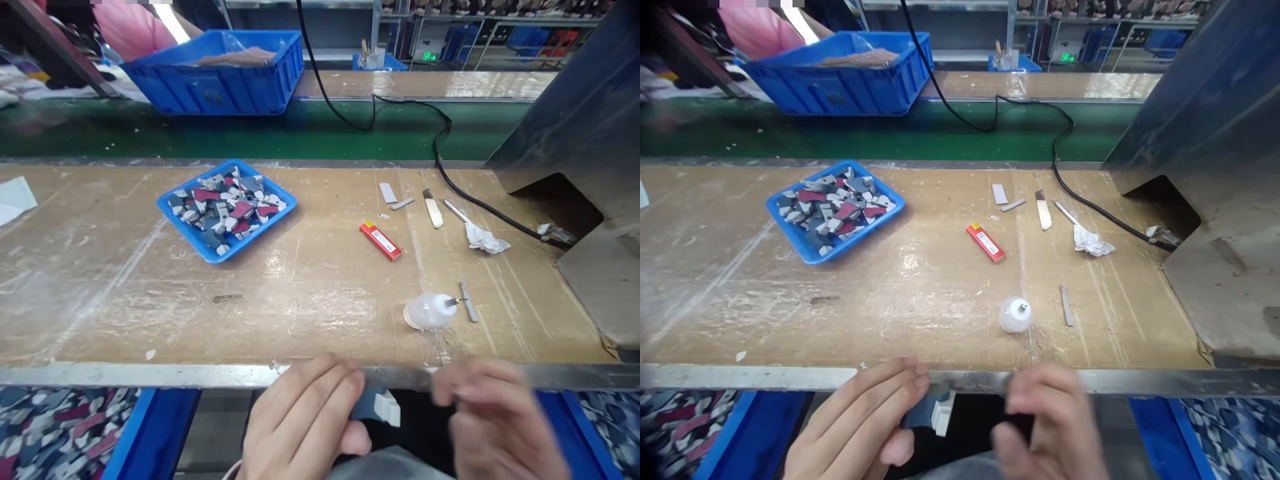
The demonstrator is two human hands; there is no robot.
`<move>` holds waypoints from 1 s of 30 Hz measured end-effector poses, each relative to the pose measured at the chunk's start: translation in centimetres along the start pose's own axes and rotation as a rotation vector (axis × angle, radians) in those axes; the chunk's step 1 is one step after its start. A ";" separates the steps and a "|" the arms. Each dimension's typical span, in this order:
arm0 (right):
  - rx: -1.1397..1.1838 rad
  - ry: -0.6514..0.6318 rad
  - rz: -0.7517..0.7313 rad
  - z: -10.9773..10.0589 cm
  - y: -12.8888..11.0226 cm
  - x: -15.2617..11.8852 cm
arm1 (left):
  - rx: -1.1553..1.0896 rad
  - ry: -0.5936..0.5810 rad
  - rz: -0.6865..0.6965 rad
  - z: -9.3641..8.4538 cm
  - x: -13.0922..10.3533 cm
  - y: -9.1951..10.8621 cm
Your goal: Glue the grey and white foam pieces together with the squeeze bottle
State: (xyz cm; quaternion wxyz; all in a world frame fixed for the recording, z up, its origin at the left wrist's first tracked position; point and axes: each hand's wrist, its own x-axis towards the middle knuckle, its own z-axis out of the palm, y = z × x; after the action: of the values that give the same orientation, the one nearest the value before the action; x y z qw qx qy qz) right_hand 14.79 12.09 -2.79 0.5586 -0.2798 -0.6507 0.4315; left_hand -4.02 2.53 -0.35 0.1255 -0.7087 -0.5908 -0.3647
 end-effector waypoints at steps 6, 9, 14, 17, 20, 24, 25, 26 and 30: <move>0.833 -0.531 0.729 2.9 -0.4 -1.4 | -0.100 -0.052 0.067 0.1 0.0 0.8; 0.913 -0.583 0.789 3.1 -0.2 -1.1 | -0.165 -0.100 0.047 0.2 -0.4 0.6; 0.766 -0.659 0.936 1.7 -0.1 -1.4 | -0.206 -0.140 0.064 0.2 -0.8 0.4; 0.674 -0.720 1.038 1.0 -0.2 -1.8 | -0.250 -0.146 0.055 0.0 -0.6 0.4; 0.647 -0.751 1.002 0.3 0.0 -2.4 | -0.333 -0.178 0.056 -0.1 -0.1 0.1; 0.658 -0.669 0.832 -1.1 0.9 -4.5 | -0.556 -0.250 0.021 -0.3 0.8 -0.5; 0.654 -0.653 0.795 -1.4 1.2 -4.9 | -0.603 -0.277 0.013 -0.3 1.0 -0.6; 0.638 -0.644 0.764 -1.6 1.3 -5.3 | -0.642 -0.292 0.016 -0.4 1.2 -0.5; 0.573 -0.655 0.647 -0.7 0.9 -4.3 | -0.724 -0.313 0.048 -0.2 1.6 0.1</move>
State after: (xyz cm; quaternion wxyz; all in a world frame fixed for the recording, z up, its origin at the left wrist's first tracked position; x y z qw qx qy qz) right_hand 16.29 9.04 -5.68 0.2194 -0.1533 -0.5277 0.8062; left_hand -3.95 3.55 0.89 -0.2157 -0.7677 -0.4191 -0.4341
